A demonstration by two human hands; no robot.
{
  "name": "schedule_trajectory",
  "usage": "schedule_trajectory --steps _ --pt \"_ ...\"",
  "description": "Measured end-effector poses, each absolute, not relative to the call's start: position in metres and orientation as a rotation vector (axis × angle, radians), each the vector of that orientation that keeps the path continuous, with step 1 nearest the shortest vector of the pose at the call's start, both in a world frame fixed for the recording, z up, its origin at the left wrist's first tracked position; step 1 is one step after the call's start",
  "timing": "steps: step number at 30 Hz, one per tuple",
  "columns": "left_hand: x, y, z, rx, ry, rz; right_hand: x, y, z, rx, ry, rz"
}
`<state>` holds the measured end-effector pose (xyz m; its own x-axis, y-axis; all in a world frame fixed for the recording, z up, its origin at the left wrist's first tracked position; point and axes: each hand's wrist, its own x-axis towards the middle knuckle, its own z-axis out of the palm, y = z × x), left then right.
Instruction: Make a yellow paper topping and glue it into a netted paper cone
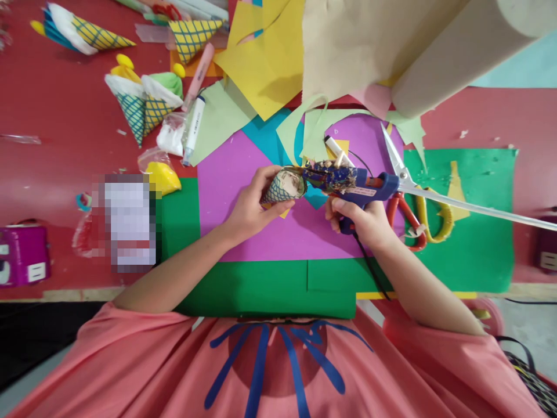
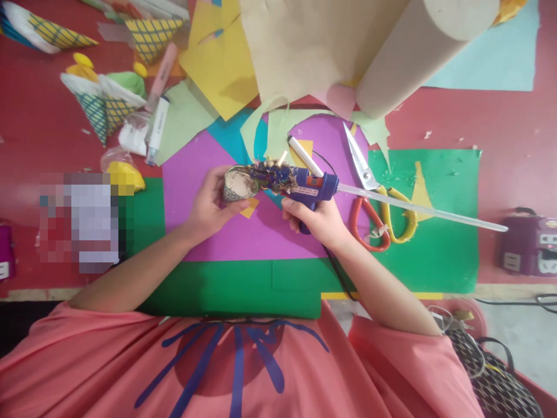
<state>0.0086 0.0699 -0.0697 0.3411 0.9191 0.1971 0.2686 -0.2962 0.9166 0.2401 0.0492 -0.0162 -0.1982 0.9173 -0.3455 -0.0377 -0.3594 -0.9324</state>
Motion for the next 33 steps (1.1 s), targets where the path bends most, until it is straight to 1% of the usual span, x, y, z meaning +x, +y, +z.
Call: schedule_trajectory --steps 8,14,33 --pt "0.007 0.075 -0.060 1.985 1.102 0.996 0.242 0.048 -0.017 -1.329 -1.129 1.657" --pt "0.008 0.071 -0.063 1.765 1.085 1.026 0.241 0.048 -0.017 -1.329 -1.097 1.649" --pt "0.004 0.074 -0.064 1.654 0.979 0.982 0.243 0.049 -0.015 -1.324 -1.089 1.645"
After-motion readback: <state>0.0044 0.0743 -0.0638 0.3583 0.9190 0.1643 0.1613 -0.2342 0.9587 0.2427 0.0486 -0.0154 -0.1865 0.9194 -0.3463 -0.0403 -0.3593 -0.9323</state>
